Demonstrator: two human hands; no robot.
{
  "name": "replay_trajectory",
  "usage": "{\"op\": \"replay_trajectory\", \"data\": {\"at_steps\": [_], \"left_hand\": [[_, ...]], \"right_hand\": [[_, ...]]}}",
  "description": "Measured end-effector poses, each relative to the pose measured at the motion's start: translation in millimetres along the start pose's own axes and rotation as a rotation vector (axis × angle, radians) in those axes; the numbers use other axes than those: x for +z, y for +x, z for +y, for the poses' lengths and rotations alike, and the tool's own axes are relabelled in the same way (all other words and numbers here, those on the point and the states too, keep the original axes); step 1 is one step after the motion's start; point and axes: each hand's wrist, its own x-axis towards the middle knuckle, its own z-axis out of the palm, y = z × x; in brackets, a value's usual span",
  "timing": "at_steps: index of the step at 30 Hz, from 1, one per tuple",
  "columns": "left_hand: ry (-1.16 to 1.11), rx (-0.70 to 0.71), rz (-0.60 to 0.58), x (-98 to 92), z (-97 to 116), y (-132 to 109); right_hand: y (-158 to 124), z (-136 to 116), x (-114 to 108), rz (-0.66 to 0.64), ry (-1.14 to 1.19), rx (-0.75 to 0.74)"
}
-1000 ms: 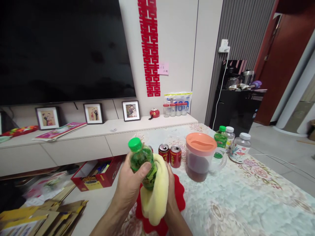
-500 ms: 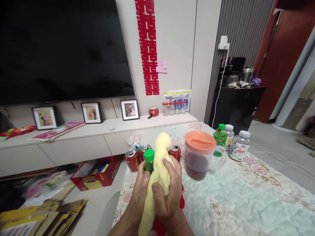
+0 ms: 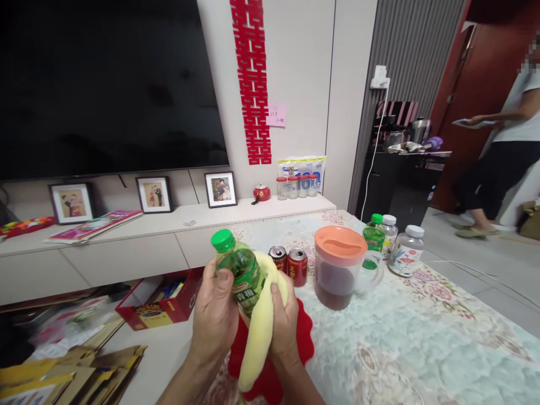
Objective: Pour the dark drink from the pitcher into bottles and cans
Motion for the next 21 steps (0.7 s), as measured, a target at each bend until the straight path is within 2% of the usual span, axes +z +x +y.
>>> {"op": "replay_trajectory", "data": {"at_steps": [3, 6, 8, 10, 12, 13, 15, 17, 20, 21], "left_hand": [[-0.011, -0.04, 0.007, -5.3, -3, 3], [0.173, -0.005, -0.097, -16.1, -6, 7], [0.328, 0.08, -0.159, -21.7, -7, 11], [0.435, 0.177, -0.169, -23.0, -7, 13], [0.455, 0.219, -0.146, -20.1, -9, 9], [0.419, 0.197, -0.135, -17.5, -12, 4], [0.285, 0.074, -0.128, -11.9, -20, -7], [0.114, -0.052, -0.13, -7.4, -27, -18], [0.016, -0.086, -0.086, -5.2, -27, -24], [0.031, -0.072, -0.068, -5.3, -24, -23]], "right_hand": [[7, 6, 0, -0.016, 0.095, 0.13], [8, 9, 1, -0.029, 0.138, 0.178], [5, 6, 3, -0.044, 0.143, 0.172], [0, 0, 5, -0.048, 0.131, 0.142], [-5, -7, 4, -0.031, 0.113, 0.094], [-8, -10, 2, -0.008, 0.099, 0.069], [-15, -14, -2, 0.051, 0.038, -0.001], [-22, -13, -7, 0.105, -0.074, -0.144], [-27, -4, -12, 0.095, -0.254, -0.509], [-26, 0, -13, 0.076, -0.282, -0.58]]}}
